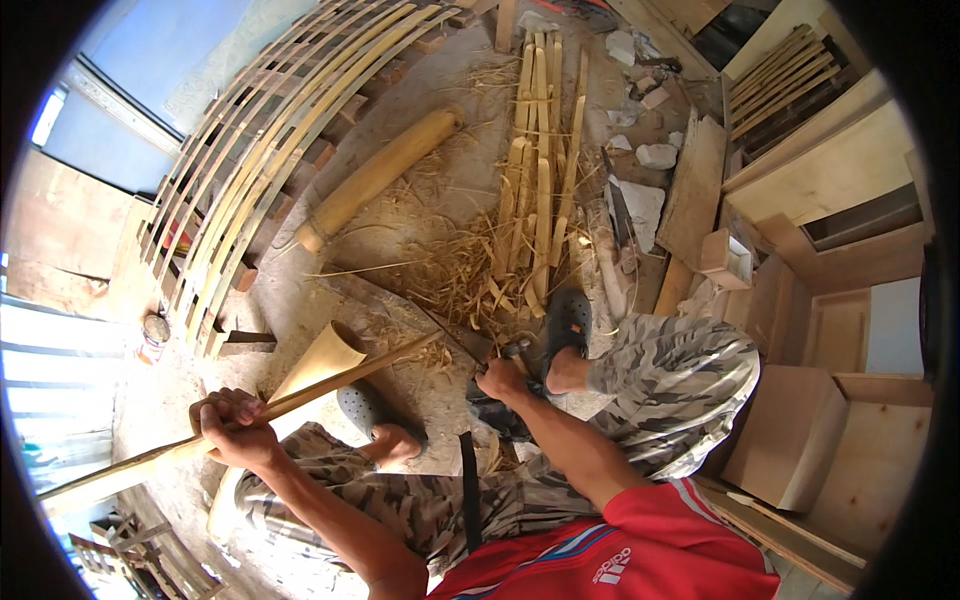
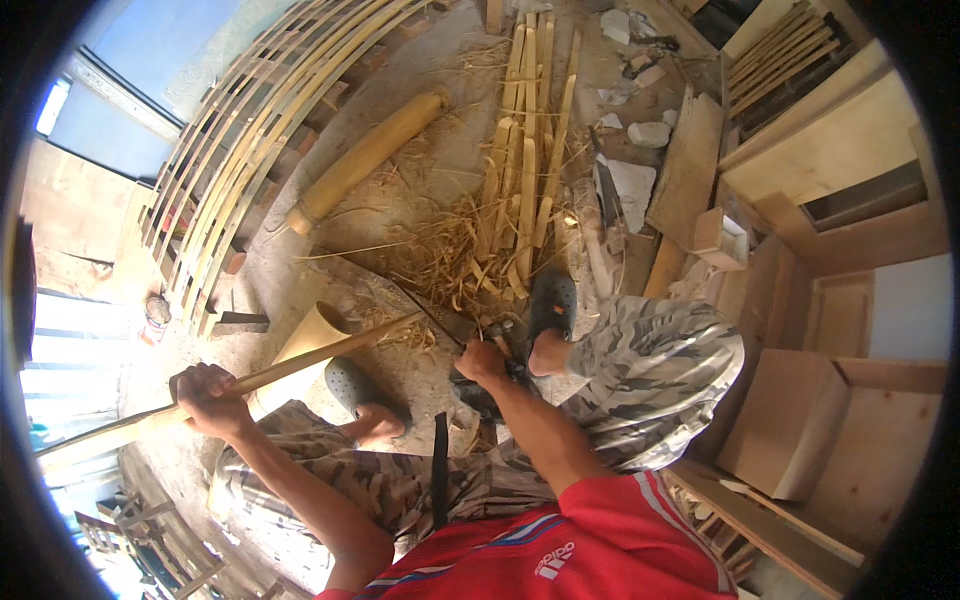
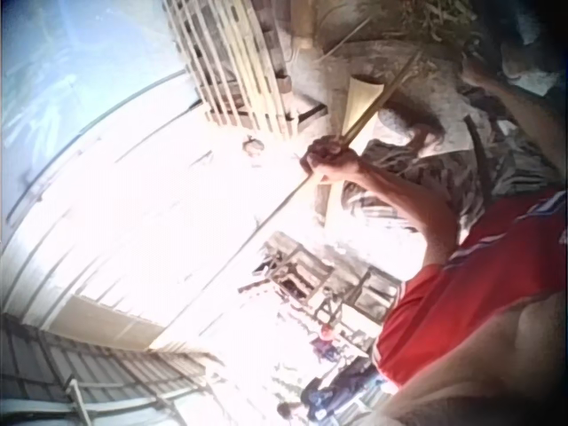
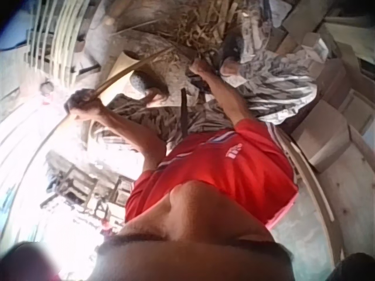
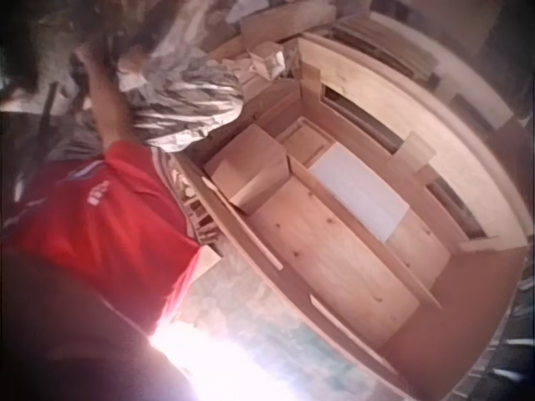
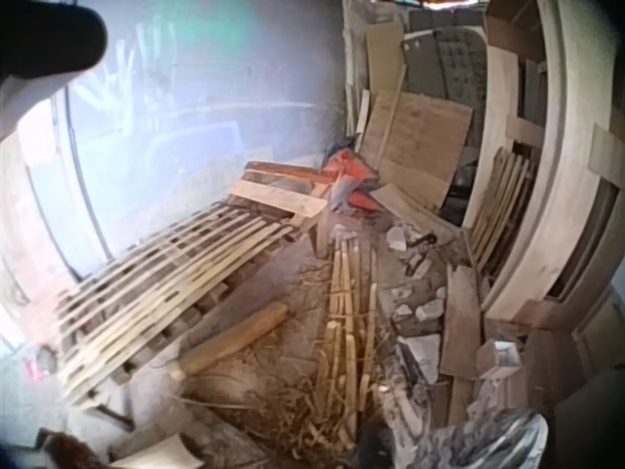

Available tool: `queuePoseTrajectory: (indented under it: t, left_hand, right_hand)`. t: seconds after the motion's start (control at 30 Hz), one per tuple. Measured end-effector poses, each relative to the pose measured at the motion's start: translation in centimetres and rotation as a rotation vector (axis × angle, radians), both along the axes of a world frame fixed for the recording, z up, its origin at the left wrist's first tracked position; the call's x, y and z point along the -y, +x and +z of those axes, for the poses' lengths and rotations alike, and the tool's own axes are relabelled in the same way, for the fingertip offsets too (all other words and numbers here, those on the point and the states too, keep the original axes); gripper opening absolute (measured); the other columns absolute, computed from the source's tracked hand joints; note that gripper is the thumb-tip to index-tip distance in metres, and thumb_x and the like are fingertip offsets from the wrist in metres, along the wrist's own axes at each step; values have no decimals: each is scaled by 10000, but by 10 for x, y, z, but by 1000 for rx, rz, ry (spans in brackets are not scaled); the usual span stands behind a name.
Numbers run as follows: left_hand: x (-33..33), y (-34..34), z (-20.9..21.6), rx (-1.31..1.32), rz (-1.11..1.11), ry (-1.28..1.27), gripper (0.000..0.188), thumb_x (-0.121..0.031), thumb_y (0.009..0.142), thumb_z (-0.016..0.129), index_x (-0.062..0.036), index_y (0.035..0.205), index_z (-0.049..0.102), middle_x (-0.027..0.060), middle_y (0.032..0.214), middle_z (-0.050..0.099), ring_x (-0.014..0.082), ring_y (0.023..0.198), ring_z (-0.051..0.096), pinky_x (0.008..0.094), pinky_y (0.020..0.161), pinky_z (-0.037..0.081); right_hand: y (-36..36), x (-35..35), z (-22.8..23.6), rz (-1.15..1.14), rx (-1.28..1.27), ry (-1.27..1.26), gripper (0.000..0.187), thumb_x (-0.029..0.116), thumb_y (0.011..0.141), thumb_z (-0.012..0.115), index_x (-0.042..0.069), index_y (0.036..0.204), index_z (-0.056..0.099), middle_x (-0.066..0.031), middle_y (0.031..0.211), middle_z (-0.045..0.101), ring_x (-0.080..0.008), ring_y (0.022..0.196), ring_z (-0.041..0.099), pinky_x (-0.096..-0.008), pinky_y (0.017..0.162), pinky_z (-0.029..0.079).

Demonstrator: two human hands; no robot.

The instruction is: The person sits on the floor and uses a curved blade to shave and smooth a long bamboo strip. They hold the strip with one hand and repeatedly draw the blade along its length, rotating the strip to work different sides. Bamboo shavings accumulate on the floor.

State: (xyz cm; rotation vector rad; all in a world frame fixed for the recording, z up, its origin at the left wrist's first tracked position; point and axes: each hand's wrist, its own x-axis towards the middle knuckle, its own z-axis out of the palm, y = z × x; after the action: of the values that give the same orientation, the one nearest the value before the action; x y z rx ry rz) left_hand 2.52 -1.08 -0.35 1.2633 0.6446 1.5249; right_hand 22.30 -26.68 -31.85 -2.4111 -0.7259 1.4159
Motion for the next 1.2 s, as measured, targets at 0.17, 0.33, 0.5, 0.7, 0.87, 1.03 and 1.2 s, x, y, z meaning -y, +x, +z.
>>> queuePoseTrajectory:
  t: [0.17,0.33,0.5,0.7,0.87,1.03,1.2]
  left_hand:
    - [-3,-3,0,0,-45,4,277,-137,933,409,-72,664,398,23,512,351,119,404,376,258,398,420]
    - [-3,2,1,9,-44,-20,266,-125,926,392,-70,666,397,25,514,355,118,400,363,260,387,407]
    - [-8,-7,-4,29,-194,76,232,-126,918,389,-56,700,425,24,491,364,118,390,349,264,386,403]
    - [-10,-13,-5,89,-490,121,212,-166,928,416,-47,761,470,3,462,397,117,399,363,260,402,380]
    - [-12,-16,-5,116,-610,158,224,-211,946,469,-37,810,509,-5,456,427,113,412,396,256,416,366]
    - [-7,-12,-1,93,-602,150,230,-223,946,476,-39,811,511,-5,463,444,109,410,399,250,422,361]
    - [-9,-8,-1,96,-617,144,237,-229,945,475,-39,807,509,-13,451,435,106,406,397,246,418,359]
  right_hand:
    - [-6,14,6,-54,29,33,401,390,943,592,25,777,583,-89,572,490,-256,477,467,-476,484,408]
    - [-16,34,-20,-109,70,132,418,379,949,583,12,754,622,-99,536,462,-247,477,466,-496,484,404]
    - [-6,23,-2,-27,2,67,431,376,949,585,14,716,608,-101,554,461,-253,496,466,-491,507,391]
    - [21,15,-2,72,-13,38,403,378,954,576,-12,982,674,-133,629,541,-287,556,529,-501,564,467]
    - [30,30,8,173,22,106,432,372,966,559,-24,1108,659,-160,779,632,-329,655,592,-492,641,536]
    - [29,30,2,151,3,16,406,351,956,575,-38,1027,667,-180,773,608,-348,651,575,-512,617,517]
    - [24,43,-11,115,60,78,401,337,961,570,-41,867,664,-166,675,546,-316,571,516,-542,604,488]
